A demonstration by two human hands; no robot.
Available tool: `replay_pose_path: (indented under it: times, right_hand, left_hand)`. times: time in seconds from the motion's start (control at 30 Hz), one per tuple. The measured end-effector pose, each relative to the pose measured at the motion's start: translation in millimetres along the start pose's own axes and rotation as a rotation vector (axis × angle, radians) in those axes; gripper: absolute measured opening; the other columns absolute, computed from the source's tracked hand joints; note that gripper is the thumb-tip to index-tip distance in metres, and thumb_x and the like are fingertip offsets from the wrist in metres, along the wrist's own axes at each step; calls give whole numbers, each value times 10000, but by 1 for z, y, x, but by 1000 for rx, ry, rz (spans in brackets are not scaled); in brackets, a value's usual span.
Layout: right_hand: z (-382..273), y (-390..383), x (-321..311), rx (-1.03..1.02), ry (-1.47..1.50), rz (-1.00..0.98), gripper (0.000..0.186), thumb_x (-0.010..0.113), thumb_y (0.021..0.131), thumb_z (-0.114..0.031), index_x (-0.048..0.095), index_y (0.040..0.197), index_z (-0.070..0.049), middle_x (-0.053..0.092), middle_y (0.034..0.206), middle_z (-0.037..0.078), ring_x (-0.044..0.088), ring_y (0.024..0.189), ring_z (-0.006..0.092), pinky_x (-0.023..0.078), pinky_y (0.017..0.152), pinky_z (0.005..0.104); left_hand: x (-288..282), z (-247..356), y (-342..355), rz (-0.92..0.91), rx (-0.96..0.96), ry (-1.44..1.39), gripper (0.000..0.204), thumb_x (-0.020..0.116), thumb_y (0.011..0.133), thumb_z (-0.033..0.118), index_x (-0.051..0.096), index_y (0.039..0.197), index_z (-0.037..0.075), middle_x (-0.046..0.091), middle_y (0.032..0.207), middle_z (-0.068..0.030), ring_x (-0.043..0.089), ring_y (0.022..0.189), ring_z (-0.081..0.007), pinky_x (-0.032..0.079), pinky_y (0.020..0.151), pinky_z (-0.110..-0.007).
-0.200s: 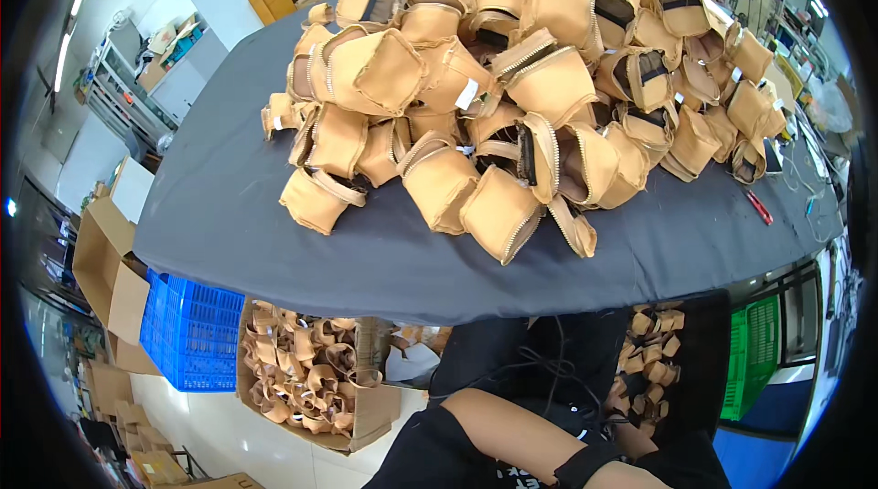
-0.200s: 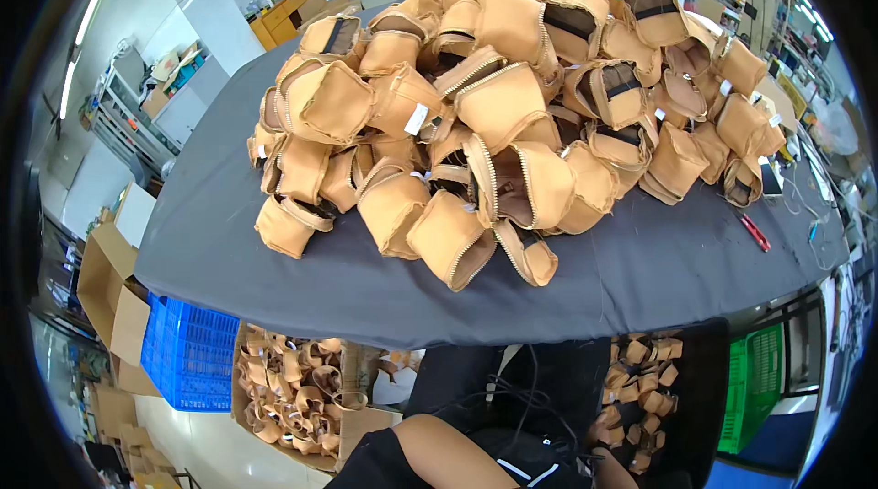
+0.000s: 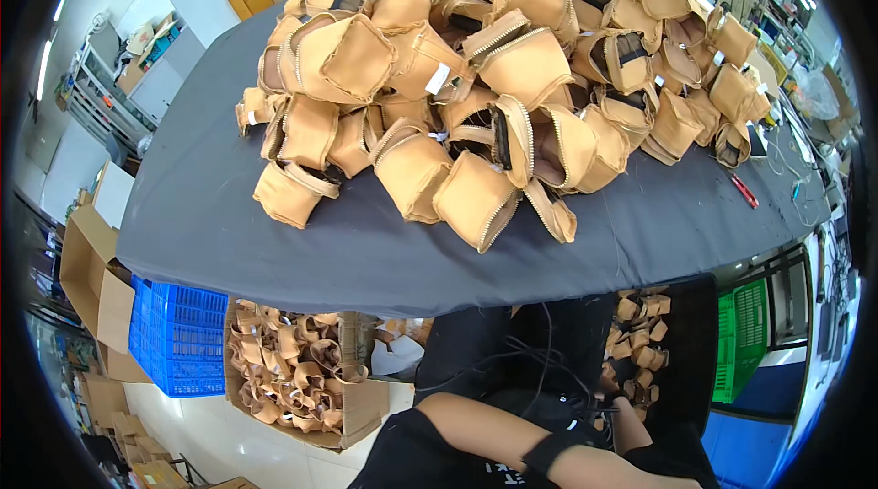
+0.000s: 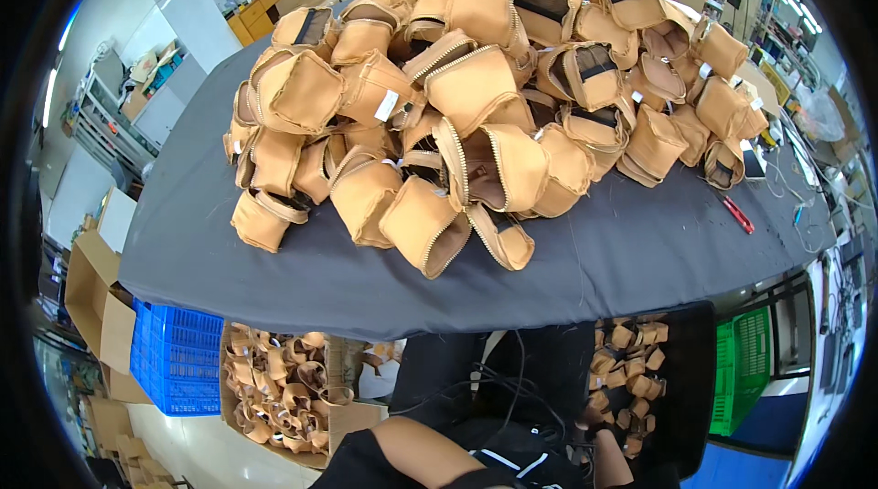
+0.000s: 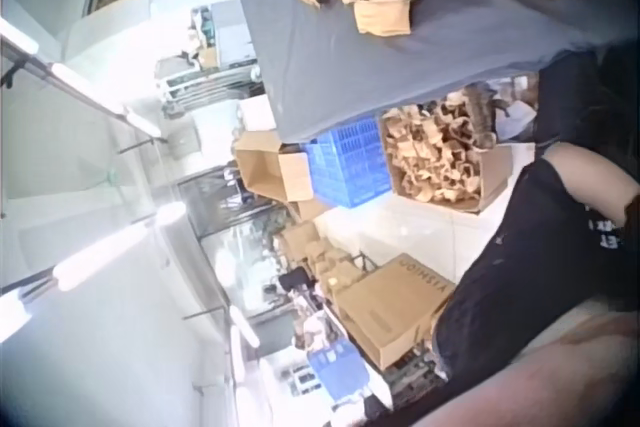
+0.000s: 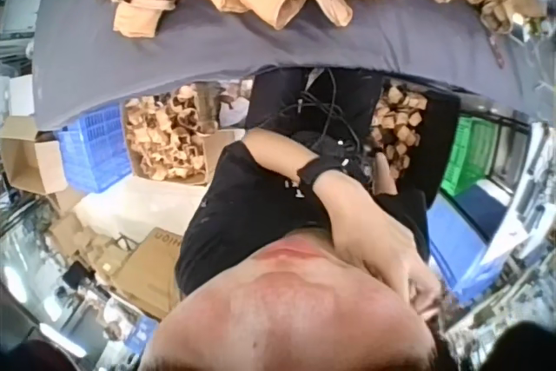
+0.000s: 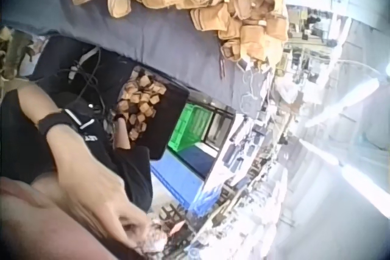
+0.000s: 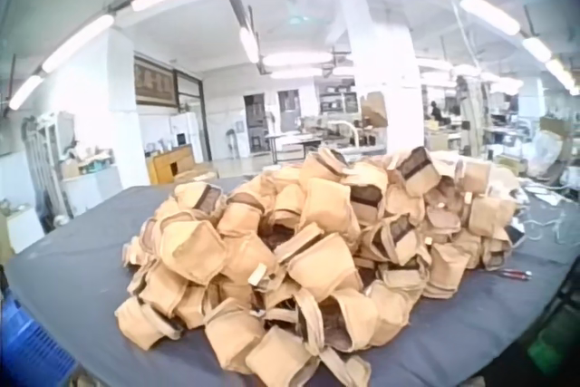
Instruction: Sorting small leather pouches and trimming excess threads using scissors.
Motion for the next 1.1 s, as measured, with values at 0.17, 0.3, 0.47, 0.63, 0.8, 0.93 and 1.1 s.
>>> replay_pose_path:
  times: [0.17, 0.3, 0.47, 0.63, 0.8, 0.93, 1.1]
  right_hand:
    - [-29, -143, -144, -343, 426, 288, 744, 758, 637, -271, 417, 1246, -13, 606, 1060, 191, 588, 985, 316, 475, 791, 369]
    - [-33, -266, -261, -559, 379, 909, 595, 653, 688, -133, 444, 1223, 27, 545, 1146, 239, 531, 1069, 361, 436, 900, 378]
    - [-66, -390, -386, -783, 827, 1291, 264, 522, 884, -90, 522, 1141, -26, 617, 986, 53, 562, 900, 111, 428, 813, 238]
    - [-77, -351, -473, -593, 97, 1508, 331, 544, 860, -218, 532, 1147, -52, 558, 1137, 153, 469, 1125, 314, 367, 955, 376]
    - [-57, -310, -492, -590, 39, 1310, 263, 590, 829, -155, 552, 1069, -54, 580, 1011, 162, 566, 939, 318, 455, 806, 379]
    - [-52, -314, -482, -445, 156, 1311, 210, 593, 830, -116, 556, 1019, -33, 592, 875, 167, 590, 814, 289, 464, 715, 364]
    - [-74, -334, -434, -582, 138, 1634, 161, 504, 903, -132, 555, 982, -1, 561, 818, 130, 555, 780, 212, 426, 722, 290]
  left_hand:
    - [-42, 32, -59, -152, -708, 358, 425, 537, 881, 357, 484, 1218, 104, 489, 1021, -157, 562, 872, -301, 449, 693, -425]
    - [-78, 85, -99, 300, -852, 1212, 258, 671, 762, 171, 660, 1013, 115, 564, 736, -9, 550, 627, -187, 454, 543, -267]
    - [-112, 120, -126, 1076, -974, 2048, 311, 671, 777, 233, 476, 929, 44, 458, 689, -63, 431, 585, -150, 370, 540, -293]
    - [-145, 107, -153, 1123, -1208, 2031, 318, 621, 793, 338, 444, 768, 75, 579, 729, -113, 573, 684, -338, 431, 586, -425]
    - [-127, 128, -166, 1173, -1082, 2033, 166, 582, 729, 164, 454, 717, 60, 520, 614, -120, 528, 574, -322, 410, 534, -383]
    - [-98, 142, -191, 1258, -1103, 1882, 153, 589, 714, 70, 441, 734, 37, 418, 588, -73, 395, 517, -165, 368, 511, -281]
    - [-75, 149, -220, 1397, -898, 1676, 201, 587, 725, -32, 392, 727, 20, 366, 650, -31, 350, 567, -107, 339, 513, -244]
Point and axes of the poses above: each hand's wrist, its own y-axis towards the middle knuckle, its own x-axis out of the palm, z = x × y, the point moved 4 cm from there along y, towards the middle knuckle
